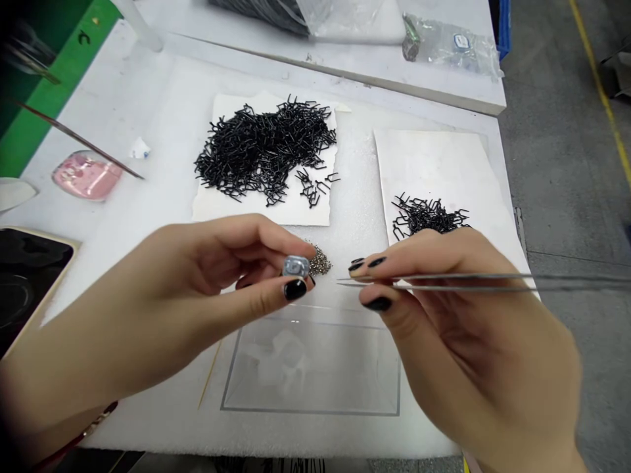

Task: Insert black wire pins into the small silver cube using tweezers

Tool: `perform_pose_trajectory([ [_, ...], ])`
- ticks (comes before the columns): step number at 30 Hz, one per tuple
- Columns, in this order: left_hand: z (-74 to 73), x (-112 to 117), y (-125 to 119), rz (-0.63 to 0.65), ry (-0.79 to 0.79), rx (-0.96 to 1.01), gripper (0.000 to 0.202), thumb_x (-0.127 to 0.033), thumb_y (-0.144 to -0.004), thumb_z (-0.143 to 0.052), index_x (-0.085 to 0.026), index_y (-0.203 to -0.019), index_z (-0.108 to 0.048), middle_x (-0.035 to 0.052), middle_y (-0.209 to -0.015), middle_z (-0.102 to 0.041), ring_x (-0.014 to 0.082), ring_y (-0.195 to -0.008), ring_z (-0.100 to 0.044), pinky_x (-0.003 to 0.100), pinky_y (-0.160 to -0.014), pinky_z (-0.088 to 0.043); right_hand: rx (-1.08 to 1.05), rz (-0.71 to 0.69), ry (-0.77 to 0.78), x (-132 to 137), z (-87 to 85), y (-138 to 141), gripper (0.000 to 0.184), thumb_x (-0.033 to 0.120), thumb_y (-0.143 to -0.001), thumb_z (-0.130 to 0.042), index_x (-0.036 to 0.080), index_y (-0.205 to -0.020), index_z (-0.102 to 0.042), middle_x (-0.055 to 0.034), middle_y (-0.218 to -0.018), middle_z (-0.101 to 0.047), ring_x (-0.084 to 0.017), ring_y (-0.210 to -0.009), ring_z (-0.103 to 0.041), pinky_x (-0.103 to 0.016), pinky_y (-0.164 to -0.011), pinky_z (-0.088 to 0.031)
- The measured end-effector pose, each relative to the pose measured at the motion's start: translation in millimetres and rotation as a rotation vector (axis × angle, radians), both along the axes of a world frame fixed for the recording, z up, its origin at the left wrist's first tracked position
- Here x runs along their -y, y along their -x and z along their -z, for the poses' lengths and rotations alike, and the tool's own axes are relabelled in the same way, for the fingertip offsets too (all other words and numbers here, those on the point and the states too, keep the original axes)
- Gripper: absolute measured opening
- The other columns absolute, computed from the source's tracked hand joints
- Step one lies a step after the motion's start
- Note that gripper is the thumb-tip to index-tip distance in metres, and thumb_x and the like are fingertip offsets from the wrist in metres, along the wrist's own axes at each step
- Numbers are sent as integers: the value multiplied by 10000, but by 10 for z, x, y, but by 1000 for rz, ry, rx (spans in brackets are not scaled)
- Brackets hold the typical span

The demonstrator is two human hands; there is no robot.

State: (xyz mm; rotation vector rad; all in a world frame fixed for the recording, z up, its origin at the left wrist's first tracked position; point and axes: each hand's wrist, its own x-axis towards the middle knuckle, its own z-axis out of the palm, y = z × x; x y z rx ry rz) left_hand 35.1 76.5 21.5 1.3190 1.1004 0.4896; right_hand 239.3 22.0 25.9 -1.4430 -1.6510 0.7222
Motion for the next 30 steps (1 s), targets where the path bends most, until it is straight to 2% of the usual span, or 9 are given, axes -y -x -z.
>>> perform_pose_trajectory([
  [4, -31, -11, 18, -108, -7, 37, 141, -278, -791, -681, -286, -932, -690, -59, -734, -668, 99, -623, -584, 174, -507, -468, 215, -165, 81, -110, 81, -33, 128, 141, -867, -584, 235, -929, -646, 13, -865, -660, -101, -729, -641, -180, -548, -513],
  [9, -43, -10, 14, -121, -19, 46, 139, -263, -780, -684, -276, -918, -696, -52, -715, -657, 104, -605, -579, 180, -487, -451, 208, -78, 99, -171, 152, -40, 71, 203, -891, -614, 262, -913, -648, 19, -874, -666, -118, -740, -653, -204, -506, -480],
  [17, -47, -21, 5, -137, -45, 45, 136, -263, -804, -682, -272, -940, -688, -32, -798, -703, 165, -729, -672, 208, -462, -408, 180, -79, 192, -215, 205, -59, 83, 205, -895, -599, 279, -893, -637, 45, -855, -677, -111, -742, -663, -193, -501, -465],
  [21, -14, -25, -13, -126, -44, 67, 131, -278, -805, -686, -268, -936, -691, -21, -810, -706, 154, -702, -646, 213, -467, -405, 177, -99, 224, -224, 193, -66, 47, 242, -891, -613, 281, -886, -638, 45, -854, -685, -122, -760, -667, -203, -499, -454],
  [27, -2, 5, -16, -129, -24, 62, 153, -271, -780, -693, -273, -933, -696, -35, -707, -649, 120, -602, -560, 194, -467, -418, 158, -109, 266, -255, 210, -74, 31, 251, -889, -617, 259, -890, -647, 30, -853, -691, -137, -762, -671, -225, -526, -456],
  [30, -24, 8, -1, -105, -8, 51, 158, -271, -803, -669, -274, -960, -685, -39, -739, -648, 122, -642, -570, 191, -486, -425, 163, -115, 252, -264, 210, -74, 28, 242, -883, -626, 238, -890, -653, 17, -856, -698, -146, -737, -680, -233, -516, -453],
])
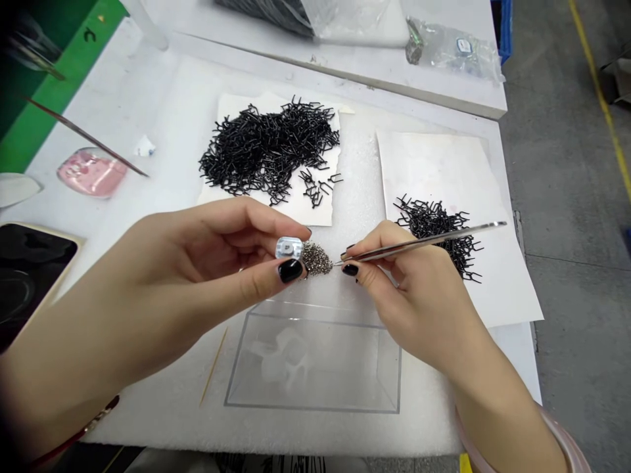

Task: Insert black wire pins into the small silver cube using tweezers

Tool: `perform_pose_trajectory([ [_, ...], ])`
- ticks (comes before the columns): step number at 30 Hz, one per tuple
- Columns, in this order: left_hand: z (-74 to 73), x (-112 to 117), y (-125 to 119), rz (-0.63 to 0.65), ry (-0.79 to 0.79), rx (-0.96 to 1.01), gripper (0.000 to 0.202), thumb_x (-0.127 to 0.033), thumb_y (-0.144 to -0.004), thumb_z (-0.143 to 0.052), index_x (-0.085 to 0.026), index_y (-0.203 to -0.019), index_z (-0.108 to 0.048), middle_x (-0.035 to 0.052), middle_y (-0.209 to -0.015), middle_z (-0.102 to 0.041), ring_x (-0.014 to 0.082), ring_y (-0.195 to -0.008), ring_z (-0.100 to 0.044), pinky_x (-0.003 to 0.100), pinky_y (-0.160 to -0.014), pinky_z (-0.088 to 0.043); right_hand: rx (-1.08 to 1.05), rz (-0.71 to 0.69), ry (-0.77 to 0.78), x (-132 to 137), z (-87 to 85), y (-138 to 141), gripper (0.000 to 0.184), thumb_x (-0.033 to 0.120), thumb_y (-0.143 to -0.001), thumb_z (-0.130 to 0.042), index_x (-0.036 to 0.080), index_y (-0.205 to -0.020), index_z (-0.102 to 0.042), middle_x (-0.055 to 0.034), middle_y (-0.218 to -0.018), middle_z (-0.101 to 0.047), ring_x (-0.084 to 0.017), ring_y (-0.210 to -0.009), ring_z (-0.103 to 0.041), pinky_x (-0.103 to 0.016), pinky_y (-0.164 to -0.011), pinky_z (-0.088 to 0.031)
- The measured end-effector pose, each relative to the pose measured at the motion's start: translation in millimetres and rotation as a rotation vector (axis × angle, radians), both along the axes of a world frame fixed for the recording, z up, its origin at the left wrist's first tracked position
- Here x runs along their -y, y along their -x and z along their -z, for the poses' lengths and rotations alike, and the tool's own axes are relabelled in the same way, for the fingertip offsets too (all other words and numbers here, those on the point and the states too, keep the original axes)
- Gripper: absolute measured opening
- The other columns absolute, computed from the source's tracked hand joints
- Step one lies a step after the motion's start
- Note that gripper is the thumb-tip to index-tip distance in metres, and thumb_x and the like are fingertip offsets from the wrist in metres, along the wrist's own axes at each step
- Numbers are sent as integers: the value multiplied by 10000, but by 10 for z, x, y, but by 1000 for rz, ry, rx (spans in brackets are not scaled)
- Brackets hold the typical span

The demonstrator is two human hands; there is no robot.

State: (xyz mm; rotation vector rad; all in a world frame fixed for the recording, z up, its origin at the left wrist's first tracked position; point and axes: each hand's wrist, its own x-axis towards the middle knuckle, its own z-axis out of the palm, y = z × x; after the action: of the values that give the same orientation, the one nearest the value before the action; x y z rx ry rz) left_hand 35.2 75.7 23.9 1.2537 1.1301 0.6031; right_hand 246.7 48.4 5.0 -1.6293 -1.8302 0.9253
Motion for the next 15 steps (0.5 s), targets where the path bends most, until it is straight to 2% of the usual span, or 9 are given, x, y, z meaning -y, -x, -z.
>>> perform_pose_trajectory([
  [7, -3, -30, 21, 44, 12, -6, 163, -318, -815, -674, -288, -975, -674, -40, -739, -632, 114, -636, -555, 193, -483, -427, -8, -20, -11, -13, 6, -9, 89, 168, -871, -618, 246, -873, -661, 27, -855, -701, -147, -731, -685, -239, -519, -458],
  [10, -8, -28, 31, 51, 19, 4, 161, -343, -816, -679, -295, -970, -674, -45, -720, -631, 111, -624, -550, 195, -475, -424, -23, -8, -34, -4, -7, 6, 84, 183, -877, -626, 254, -871, -670, 24, -846, -702, -150, -732, -686, -241, -516, -475],
  [13, -8, -12, 26, 109, 30, -13, 127, -317, -816, -677, -305, -942, -682, -63, -726, -640, 101, -626, -549, 202, -491, -435, -65, 83, -128, 45, -68, 50, 54, 200, -863, -675, 252, -871, -685, 9, -855, -704, -143, -742, -679, -239, -547, -511],
  [15, -7, 4, 12, 167, 16, -44, 121, -285, -815, -670, -306, -934, -685, -73, -754, -649, 97, -648, -550, 217, -534, -457, -208, 201, -215, 101, -119, 77, 88, 147, -839, -698, 233, -858, -692, -20, -870, -700, -161, -763, -682, -258, -572, -537],
])
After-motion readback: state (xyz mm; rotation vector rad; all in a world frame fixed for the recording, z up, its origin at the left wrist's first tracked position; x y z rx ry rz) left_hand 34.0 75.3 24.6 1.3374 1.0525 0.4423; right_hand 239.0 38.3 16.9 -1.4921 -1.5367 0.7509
